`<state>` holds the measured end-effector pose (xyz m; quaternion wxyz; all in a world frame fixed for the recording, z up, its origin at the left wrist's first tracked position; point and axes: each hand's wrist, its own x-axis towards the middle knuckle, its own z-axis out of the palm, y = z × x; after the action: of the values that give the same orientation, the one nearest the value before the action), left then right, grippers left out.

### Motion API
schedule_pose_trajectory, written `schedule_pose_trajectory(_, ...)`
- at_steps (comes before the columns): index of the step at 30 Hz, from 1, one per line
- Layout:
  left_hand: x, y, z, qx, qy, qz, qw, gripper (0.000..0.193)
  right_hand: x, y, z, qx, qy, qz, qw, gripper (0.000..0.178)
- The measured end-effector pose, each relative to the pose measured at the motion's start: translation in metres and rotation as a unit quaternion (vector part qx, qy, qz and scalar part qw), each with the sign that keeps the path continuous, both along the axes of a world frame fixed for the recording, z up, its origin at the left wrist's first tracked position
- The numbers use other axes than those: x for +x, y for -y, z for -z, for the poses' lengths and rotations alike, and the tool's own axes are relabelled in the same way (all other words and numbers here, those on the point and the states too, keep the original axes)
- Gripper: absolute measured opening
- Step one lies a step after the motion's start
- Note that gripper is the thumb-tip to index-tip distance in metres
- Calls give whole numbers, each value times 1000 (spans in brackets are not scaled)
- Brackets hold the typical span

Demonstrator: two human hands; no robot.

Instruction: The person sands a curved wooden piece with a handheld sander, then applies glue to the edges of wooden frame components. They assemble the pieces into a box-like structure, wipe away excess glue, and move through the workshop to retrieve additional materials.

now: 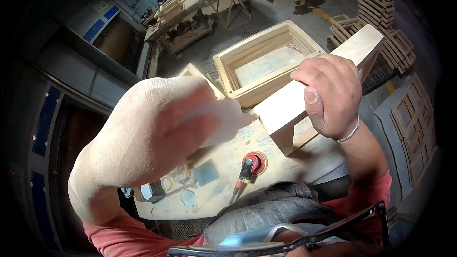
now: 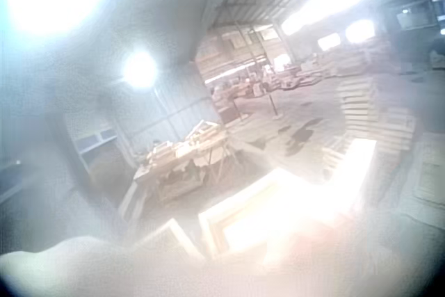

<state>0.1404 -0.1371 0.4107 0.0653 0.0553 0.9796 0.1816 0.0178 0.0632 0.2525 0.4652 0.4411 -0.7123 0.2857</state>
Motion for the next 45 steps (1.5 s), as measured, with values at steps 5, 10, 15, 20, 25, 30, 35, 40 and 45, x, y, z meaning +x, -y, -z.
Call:
schedule_pose_trajectory(5,8,-1,-1,-94,-57,103,989,16,3,0,-1,9,11,-6,1000,29)
schedule_pose_trajectory(10,8,-9,10,-107,-101,123,981,14,2,-2,1,11,9,13,1000,28)
schedule_pose_trajectory(15,27,-30,9,-186,-122,85,971,12,4,2,-2,3,16,-8,1000,26)
schedule_pose_trajectory(20,18,-22,12,-154,-139,96,973,13,2,-2,0,8,10,11,1000,26)
schedule_pose_trajectory(25,20,-26,8,-155,-103,73,980,12,3,-1,-1,12,18,-9,1000,27)
schedule_pose_trajectory(30,18,-24,10,-153,-113,85,978,12,3,-1,0,7,12,1,1000,28)
schedule_pose_trajectory(35,19,-22,15,-150,-142,102,973,11,2,-2,0,11,10,5,1000,28)
schedule_pose_trajectory(40,23,-23,19,-156,-157,109,969,11,2,0,1,8,9,3,1000,28)
schedule_pose_trajectory(45,21,-22,18,-177,-166,112,964,12,0,2,1,7,7,9,1000,28)
